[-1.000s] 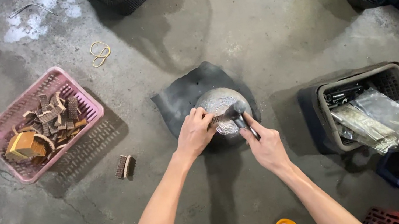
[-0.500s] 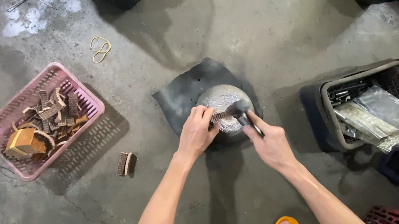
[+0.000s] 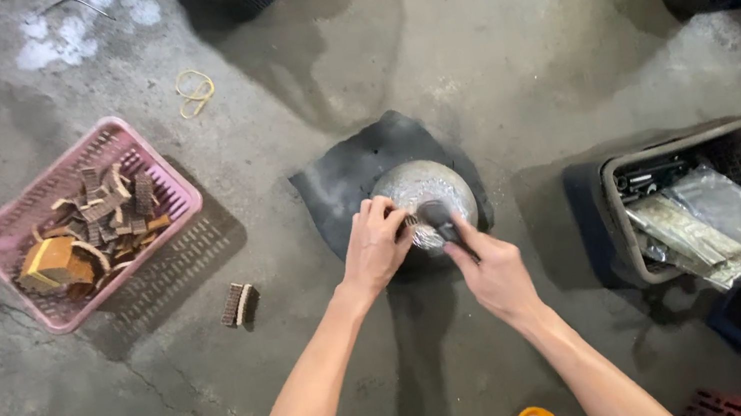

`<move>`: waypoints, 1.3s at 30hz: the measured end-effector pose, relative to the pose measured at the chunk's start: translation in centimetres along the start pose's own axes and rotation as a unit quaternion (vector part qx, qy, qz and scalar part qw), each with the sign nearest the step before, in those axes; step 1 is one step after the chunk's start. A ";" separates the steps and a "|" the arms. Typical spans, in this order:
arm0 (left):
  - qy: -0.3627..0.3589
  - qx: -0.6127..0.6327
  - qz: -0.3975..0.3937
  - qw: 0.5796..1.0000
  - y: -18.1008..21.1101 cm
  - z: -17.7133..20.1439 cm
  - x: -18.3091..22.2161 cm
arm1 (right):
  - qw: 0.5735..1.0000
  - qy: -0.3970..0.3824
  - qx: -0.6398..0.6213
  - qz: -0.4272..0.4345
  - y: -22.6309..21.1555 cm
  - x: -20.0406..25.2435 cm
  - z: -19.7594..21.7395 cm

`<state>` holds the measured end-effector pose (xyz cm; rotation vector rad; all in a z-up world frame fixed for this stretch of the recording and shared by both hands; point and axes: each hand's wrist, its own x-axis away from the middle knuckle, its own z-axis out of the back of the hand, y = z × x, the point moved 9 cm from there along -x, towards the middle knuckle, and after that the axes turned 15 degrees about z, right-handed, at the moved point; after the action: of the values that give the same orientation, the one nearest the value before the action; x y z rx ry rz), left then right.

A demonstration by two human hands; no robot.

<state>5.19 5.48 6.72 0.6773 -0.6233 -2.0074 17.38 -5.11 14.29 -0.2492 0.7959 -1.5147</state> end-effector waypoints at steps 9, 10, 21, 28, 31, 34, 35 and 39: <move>0.089 0.071 0.037 0.993 -4.7 7.0 1.8 | 0.987 -0.035 -0.032 -0.151 3.8 2.8 -0.4; 0.094 0.060 0.041 0.993 -5.2 10.3 1.4 | 0.988 -0.040 -0.042 -0.144 3.5 2.8 -0.8; 0.181 -0.060 0.252 0.949 -18.7 29.1 5.1 | 0.958 -0.077 -0.097 -0.258 4.5 4.0 -1.7; 0.011 -0.027 0.292 0.956 -21.8 17.7 13.4 | 0.969 -0.031 -0.079 -0.233 7.3 5.9 -2.7; 0.016 -0.060 0.275 0.959 -20.8 17.1 14.3 | 0.967 -0.023 -0.082 -0.241 7.1 5.7 -2.7; 0.045 -0.053 0.260 0.963 -18.8 17.1 13.1 | 0.955 -0.012 -0.119 -0.272 7.1 5.0 -2.3; 0.054 -0.002 0.272 0.961 -17.7 17.1 12.3 | 0.944 -0.012 -0.156 -0.292 6.6 4.7 -2.2; 0.027 0.115 0.229 0.966 -11.0 12.2 6.7 | 0.926 0.018 -0.227 -0.301 5.4 3.1 -1.3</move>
<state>-12.53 6.82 6.90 0.6511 -0.8992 -1.4987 20.44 -7.19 9.14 -0.8776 1.1654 -1.8859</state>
